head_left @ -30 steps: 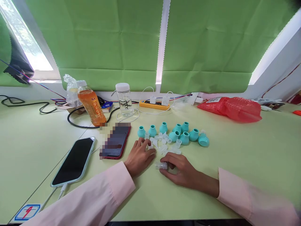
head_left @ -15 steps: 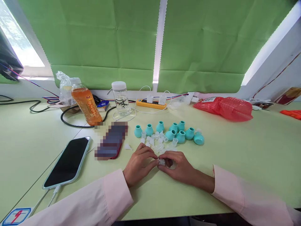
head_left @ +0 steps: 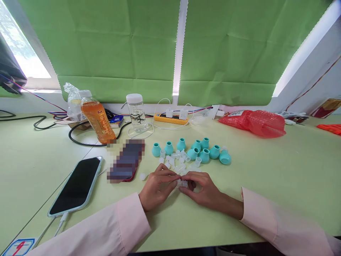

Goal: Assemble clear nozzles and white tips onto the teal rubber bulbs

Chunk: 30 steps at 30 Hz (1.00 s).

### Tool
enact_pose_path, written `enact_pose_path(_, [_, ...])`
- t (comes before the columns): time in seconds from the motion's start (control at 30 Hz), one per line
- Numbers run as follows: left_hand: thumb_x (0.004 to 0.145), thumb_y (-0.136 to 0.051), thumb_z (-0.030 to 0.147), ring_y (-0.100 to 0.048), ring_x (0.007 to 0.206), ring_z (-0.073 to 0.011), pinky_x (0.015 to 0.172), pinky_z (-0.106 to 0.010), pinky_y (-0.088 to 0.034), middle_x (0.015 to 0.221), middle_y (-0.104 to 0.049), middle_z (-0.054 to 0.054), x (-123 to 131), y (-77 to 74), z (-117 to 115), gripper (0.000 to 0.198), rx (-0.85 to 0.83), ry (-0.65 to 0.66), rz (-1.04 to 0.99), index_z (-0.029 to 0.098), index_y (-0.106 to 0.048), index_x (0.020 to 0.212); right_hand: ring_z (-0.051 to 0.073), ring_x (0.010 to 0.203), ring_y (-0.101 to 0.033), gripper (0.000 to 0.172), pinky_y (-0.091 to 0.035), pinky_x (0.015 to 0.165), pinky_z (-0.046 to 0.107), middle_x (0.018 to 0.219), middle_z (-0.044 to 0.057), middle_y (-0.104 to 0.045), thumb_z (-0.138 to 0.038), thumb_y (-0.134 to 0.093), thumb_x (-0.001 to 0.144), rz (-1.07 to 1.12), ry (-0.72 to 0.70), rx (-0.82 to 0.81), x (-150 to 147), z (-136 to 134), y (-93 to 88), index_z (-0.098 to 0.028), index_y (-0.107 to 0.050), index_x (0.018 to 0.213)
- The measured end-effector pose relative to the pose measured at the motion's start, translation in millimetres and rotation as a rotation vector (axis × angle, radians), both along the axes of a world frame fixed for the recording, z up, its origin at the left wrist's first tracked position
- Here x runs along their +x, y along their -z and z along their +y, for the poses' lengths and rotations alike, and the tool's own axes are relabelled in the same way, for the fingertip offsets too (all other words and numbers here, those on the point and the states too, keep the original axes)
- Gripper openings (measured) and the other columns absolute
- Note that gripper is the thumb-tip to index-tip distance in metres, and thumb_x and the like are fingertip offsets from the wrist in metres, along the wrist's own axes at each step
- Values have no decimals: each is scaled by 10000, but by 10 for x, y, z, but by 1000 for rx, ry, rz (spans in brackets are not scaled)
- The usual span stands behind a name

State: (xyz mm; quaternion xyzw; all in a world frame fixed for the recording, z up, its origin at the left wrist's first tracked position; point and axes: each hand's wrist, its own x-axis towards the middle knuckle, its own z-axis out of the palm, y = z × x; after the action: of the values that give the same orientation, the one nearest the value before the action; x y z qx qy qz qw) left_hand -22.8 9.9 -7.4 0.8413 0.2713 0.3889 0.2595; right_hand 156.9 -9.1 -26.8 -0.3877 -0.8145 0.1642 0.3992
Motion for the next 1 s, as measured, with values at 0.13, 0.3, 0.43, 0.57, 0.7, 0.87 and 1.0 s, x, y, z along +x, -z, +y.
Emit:
enact_pose_path(0.13, [750,-489,141,-428,752,-157,682,-313,-397,834,-620,-44,2,-22,-17,224,60,1,29,191,-620,925,86,496,-459,189,-396,492,215,571,-5,-533,-293,-573,700,10,-12,9,3,5,5,-149,-574,823])
enact_pose_path(0.3, [730,-474,114,-418,749,-165,671,-327,-403,834,-601,-62,2,-50,-34,259,128,3,58,174,-605,945,88,491,-454,176,-397,491,219,569,-7,-528,-290,-564,707,18,-12,9,-1,9,3,-157,-570,823])
enact_pose_path(0.43, [688,-486,97,-400,786,-181,681,-341,-408,881,-573,-81,-8,-6,-54,305,219,-21,83,161,-583,970,92,493,-455,167,-401,492,223,564,-6,-525,-289,-564,707,24,2,13,-4,4,3,-160,-570,814])
enact_pose_path(0.57, [666,-500,106,-392,793,-188,679,-351,-413,890,-559,-92,-5,42,-52,333,291,-32,106,145,-558,992,92,491,-452,166,-401,490,223,563,-5,-524,-288,-571,701,27,5,13,-3,-6,2,-159,-570,806])
enact_pose_path(0.7, [659,-512,117,-399,779,-184,666,-345,-420,864,-556,-86,0,42,-32,336,319,-17,113,145,-545,991,93,494,-451,166,-402,490,225,570,-2,-529,-292,-566,707,20,-5,4,-1,-10,-6,-163,-569,812])
enact_pose_path(0.87, [679,-515,133,-416,791,-180,666,-330,-425,866,-547,-78,-7,60,-16,315,350,-20,141,156,-530,993,91,500,-452,177,-400,499,223,573,-1,-531,-293,-571,708,23,-6,12,4,3,5,-155,-572,820])
enact_pose_path(1.0, [696,-500,138,-431,791,-176,651,-319,-428,859,-549,-77,-12,81,-8,303,373,-27,157,164,-523,998,93,500,-454,178,-399,497,222,575,-1,-535,-309,-552,723,16,-7,11,5,10,4,-162,-572,821])
